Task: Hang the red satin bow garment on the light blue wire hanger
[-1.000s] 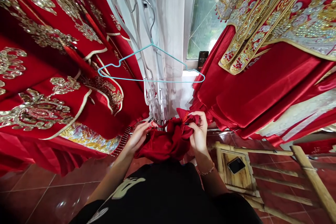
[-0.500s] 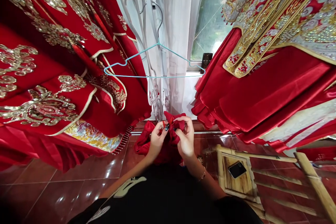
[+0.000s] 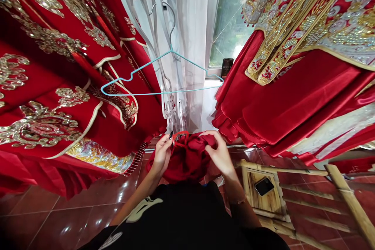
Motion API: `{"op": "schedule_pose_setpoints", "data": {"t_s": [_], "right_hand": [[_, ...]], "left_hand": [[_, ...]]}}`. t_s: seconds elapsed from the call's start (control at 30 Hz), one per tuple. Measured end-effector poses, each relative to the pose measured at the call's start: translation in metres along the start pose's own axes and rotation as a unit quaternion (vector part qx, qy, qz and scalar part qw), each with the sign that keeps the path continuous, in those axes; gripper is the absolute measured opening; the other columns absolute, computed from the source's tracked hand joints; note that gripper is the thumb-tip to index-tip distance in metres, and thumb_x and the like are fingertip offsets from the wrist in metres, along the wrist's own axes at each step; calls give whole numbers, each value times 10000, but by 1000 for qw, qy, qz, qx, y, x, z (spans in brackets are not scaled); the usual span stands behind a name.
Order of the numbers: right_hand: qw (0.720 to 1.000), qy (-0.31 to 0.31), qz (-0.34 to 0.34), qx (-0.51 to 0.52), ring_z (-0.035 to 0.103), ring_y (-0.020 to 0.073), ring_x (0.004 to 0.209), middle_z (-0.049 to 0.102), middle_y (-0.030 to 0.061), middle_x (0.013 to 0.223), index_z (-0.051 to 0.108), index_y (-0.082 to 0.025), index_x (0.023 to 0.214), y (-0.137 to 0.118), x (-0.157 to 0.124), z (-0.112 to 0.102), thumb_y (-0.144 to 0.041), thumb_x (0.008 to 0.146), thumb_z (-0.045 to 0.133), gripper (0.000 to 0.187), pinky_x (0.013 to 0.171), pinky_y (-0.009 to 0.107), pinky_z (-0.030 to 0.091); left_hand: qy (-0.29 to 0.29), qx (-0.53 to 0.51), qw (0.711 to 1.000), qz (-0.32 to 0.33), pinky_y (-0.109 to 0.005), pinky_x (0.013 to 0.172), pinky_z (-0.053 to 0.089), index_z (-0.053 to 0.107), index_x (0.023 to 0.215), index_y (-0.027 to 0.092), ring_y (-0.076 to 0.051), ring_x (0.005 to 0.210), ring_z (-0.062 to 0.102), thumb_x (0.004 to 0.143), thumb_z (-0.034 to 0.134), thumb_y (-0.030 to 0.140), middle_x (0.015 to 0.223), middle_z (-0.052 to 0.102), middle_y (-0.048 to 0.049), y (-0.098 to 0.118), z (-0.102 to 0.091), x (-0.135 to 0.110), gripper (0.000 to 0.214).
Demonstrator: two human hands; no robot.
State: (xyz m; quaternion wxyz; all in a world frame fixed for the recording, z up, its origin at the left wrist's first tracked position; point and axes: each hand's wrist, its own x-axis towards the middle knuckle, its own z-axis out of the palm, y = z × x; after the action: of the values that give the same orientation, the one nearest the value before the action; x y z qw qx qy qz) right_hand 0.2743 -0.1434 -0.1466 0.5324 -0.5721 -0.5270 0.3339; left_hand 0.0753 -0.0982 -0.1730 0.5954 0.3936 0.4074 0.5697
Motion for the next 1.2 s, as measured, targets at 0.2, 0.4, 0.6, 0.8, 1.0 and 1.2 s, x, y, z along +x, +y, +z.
{"op": "schedule_pose_setpoints", "data": {"t_s": [0.2, 0.4, 0.6, 0.8, 1.0, 1.2], "right_hand": [[973, -39, -104, -201, 628, 277, 1163, 692, 90, 1205, 756, -263, 1000, 3, 2, -23, -123, 805, 513, 341, 1079, 518, 458], [984, -105, -144, -16, 720, 211, 1089, 767, 51, 1152, 783, -256, 978, 29, 10, 49, -139, 900, 468, 344, 995, 378, 566], [965, 49, -255, -41, 703, 237, 1182, 747, 75, 1247, 739, -269, 1214, 49, 38, 40, -241, 935, 576, 324, 1060, 403, 562], [945, 203, -253, 39, 719, 276, 1149, 761, 84, 1207, 747, -227, 1112, 47, 141, -64, -346, 778, 770, 355, 1044, 483, 571], [980, 34, -144, 132, 685, 234, 1208, 757, 79, 1224, 701, -249, 931, 44, 245, -107, -412, 632, 885, 387, 1125, 454, 490], [967, -69, -100, 222, 660, 172, 1231, 728, 60, 1281, 646, -254, 893, 43, 309, -79, -445, 539, 936, 496, 1146, 360, 456]], "left_hand": [[-36, 23, 999, 6, -243, 636, 365, 567, 609, 161, -113, 619, 432, 709, 807, 543, 615, 504, 15, 2, 13, -7, 463], [-78, 140, 984, 84, -261, 671, 387, 576, 596, 171, -139, 661, 454, 806, 745, 532, 619, 518, 1, 4, 18, -14, 450], [-20, 66, 996, 58, -271, 752, 535, 729, 854, 162, -185, 846, 639, 787, 766, 424, 896, 708, -68, 17, -3, -7, 273], [33, 15, 996, 77, -365, 926, 614, 798, 1044, 196, -304, 1261, 624, 696, 748, 232, 1298, 709, -112, 54, -67, -10, 353], [110, 3, 990, 86, -370, 821, 666, 819, 1043, 195, -331, 1129, 718, 726, 788, 312, 1245, 736, -144, 49, -69, -33, 339], [110, 31, 989, 91, -313, 729, 678, 819, 1054, 230, -330, 1098, 734, 689, 878, 394, 1285, 710, -137, 52, -51, -34, 404]]}}
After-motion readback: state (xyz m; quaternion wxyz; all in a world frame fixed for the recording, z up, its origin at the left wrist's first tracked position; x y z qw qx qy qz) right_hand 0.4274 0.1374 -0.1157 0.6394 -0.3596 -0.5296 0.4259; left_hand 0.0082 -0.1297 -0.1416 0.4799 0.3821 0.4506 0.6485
